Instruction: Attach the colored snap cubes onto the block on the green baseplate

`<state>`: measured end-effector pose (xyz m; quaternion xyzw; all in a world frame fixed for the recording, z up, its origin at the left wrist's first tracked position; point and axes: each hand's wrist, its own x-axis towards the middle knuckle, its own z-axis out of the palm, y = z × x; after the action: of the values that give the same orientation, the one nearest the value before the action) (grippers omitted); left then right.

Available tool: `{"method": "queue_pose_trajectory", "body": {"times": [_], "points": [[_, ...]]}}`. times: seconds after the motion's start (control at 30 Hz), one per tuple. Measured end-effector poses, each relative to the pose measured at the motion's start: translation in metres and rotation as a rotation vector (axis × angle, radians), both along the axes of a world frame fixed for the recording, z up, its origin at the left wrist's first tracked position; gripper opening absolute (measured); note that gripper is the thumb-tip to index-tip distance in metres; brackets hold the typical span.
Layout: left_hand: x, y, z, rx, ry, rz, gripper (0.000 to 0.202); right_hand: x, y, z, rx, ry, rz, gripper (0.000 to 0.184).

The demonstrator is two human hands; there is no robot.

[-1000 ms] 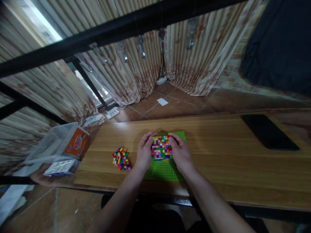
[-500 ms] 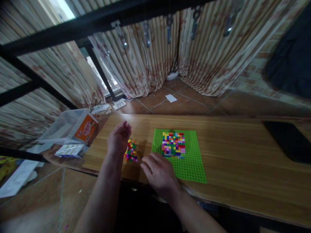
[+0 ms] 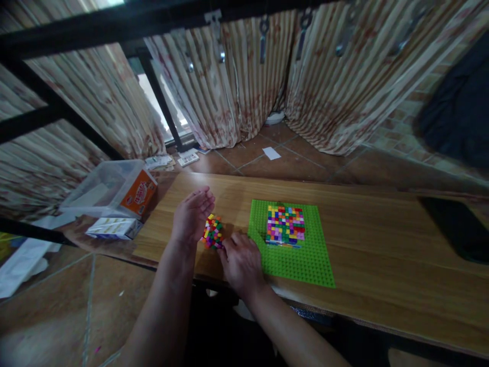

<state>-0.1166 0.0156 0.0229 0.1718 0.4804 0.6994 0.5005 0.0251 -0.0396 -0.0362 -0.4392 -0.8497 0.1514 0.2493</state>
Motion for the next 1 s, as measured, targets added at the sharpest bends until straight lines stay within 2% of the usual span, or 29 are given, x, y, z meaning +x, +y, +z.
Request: {"method": "queue_pose_trajectory", "body": {"times": [0.1, 0.23, 0.43, 0.6, 0.7, 0.77, 1.0], "points": [[-0.002, -0.001, 0.000, -0.002, 0.005, -0.011, 0.025, 0.002, 0.002, -0.002, -0.030, 0.042, 0.029, 0.019], [-0.001, -0.001, 0.001, -0.007, 0.035, -0.027, 0.027, 0.010, 0.003, 0.001, -0.051, 0.199, 0.064, 0.019], [0.014, 0.001, 0.000, -0.034, 0.103, -0.077, 0.032, 0.037, 0.003, 0.020, -0.012, 0.419, 0.062, 0.016], [0.037, 0.002, -0.005, -0.032, 0.191, -0.145, 0.029, 0.084, 0.011, 0.036, 0.018, 0.510, -0.123, 0.014], [0.052, 0.002, -0.007, -0.021, 0.212, -0.204, 0.027, 0.113, 0.019, 0.038, 0.017, 0.572, -0.317, 0.012], [0.060, 0.003, -0.008, -0.006, 0.218, -0.239, 0.025, 0.127, 0.023, 0.036, -0.017, 0.600, -0.387, 0.013], [0.074, 0.010, -0.015, 0.006, 0.269, -0.300, 0.019, 0.143, 0.025, 0.032, -0.073, 0.521, -0.401, 0.020]]}}
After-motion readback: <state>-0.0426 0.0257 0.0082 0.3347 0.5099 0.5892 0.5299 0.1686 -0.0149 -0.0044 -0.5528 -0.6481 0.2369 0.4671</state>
